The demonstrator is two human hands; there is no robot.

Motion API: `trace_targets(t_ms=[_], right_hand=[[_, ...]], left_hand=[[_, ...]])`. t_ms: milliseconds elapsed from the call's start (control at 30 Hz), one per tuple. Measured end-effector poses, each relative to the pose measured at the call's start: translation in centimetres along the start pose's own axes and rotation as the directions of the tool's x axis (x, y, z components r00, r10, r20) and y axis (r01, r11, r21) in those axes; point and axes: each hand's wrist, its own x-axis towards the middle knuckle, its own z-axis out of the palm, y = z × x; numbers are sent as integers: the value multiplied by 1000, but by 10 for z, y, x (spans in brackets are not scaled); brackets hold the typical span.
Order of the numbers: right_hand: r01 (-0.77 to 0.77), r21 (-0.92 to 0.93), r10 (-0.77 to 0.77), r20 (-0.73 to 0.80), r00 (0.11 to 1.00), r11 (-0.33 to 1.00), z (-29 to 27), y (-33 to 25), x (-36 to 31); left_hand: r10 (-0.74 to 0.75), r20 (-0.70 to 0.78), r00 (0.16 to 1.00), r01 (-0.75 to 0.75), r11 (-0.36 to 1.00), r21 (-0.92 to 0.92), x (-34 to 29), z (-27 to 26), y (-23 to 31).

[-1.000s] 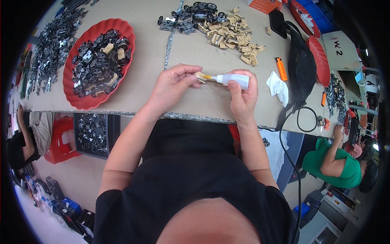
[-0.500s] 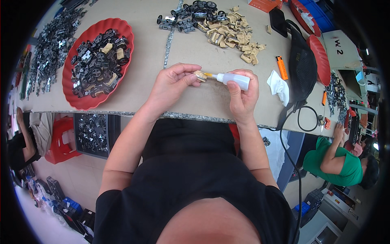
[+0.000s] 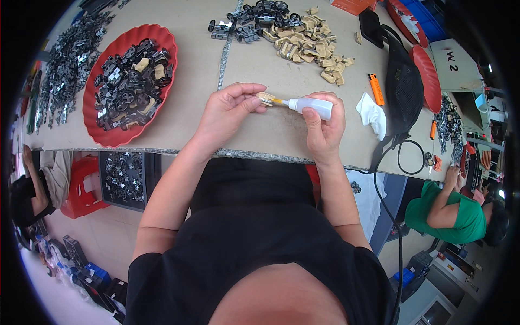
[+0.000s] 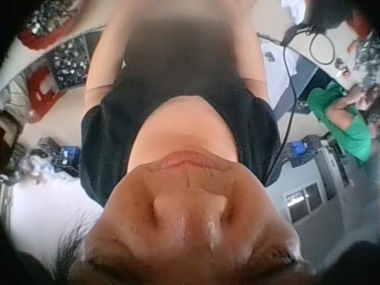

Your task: Apply adhesive to plastic components and assemble them into larger electronic modules.

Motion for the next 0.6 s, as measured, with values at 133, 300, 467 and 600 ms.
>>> trace_targets(t_ms=[133,300,467,600], right_hand=[[-114,328,156,-105,982,938,-2,-5,4],[-252,560,440,-231,868,789,-22,-6,21],[-333,298,414,-273,868,895,-43,9,22],[-347,259,411,-263,873,901,-44,16,18]], left_hand=[[15,6,1000,-15,1000,-26,1,0,0],[21,9,1000,-20,999,-32,0,-1,1],[-38,32,999,41,995,-89,3,-3,2],[-62,58,996,70,986,-150,3,-1,3]])
